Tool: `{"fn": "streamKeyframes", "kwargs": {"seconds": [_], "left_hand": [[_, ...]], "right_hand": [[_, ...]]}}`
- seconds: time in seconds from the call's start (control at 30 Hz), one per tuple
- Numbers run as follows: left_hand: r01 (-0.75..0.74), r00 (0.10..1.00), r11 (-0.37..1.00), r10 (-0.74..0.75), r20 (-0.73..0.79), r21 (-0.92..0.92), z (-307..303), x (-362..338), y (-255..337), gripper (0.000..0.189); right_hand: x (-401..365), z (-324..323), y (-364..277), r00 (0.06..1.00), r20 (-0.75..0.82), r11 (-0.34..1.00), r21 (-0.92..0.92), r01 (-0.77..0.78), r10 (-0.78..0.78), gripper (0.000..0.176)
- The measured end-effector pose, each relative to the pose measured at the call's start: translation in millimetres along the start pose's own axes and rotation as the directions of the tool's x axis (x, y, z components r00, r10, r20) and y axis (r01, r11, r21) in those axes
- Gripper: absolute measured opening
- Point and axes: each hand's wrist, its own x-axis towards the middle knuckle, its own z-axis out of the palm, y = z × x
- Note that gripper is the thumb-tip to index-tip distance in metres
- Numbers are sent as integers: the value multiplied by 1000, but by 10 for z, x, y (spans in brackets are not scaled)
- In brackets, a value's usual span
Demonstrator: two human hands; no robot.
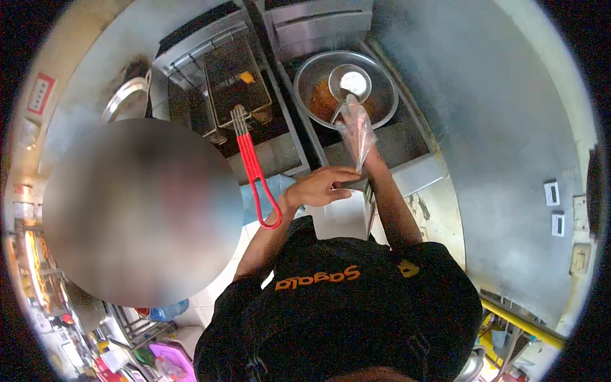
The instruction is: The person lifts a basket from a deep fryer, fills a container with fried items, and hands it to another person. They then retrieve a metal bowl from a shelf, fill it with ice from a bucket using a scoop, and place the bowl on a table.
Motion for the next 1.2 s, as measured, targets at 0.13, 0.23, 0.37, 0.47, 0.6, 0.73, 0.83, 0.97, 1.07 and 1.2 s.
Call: {"fn": "streamKeyframes", "kwargs": {"seconds": [0.13,0.23,0.37,0.47,0.6,0.73,0.83,0.97,1.07,1.2], "left_hand": [[334,929,866,-369,-25,-372,-105,-237,113,52],[359,874,878,-435,-217,-316,-122,-658,231,57],[348,825,845,-482,-296,-407,-106,-1270,296,59],[426,735,811,-569,-369,-402,17,-1612,385,61],[410,648,799,-595,-475,-441,215,-2006,481,65],[377,602,849,-529,-598,-372,326,-2258,639,71],[371,460,769,-639,-617,-520,431,-2528,642,65],[188,217,720,-694,-687,-668,647,-2784,758,63],[39,175,638,-762,-624,-769,562,-2848,1133,62],[-179,182,614,-748,-639,-769,757,-3033,1091,66]], "right_hand": [[152,-82,-364,897,-108,843,404,-355,429,47],[296,-205,-519,940,-180,875,447,-184,290,44],[696,-50,-373,995,-46,948,309,-74,93,37],[863,218,-643,992,67,994,-20,110,-109,35],[1408,1184,-815,873,482,997,10,77,-72,39],[1746,2246,-1287,662,750,903,-287,321,3,47],[2205,3507,319,546,754,576,-278,769,-366,27],[2245,3737,237,383,923,443,-364,819,51,27],[2241,3665,365,196,955,465,-282,839,224,28],[2181,3464,516,-9,925,546,-216,810,380,30]]}}
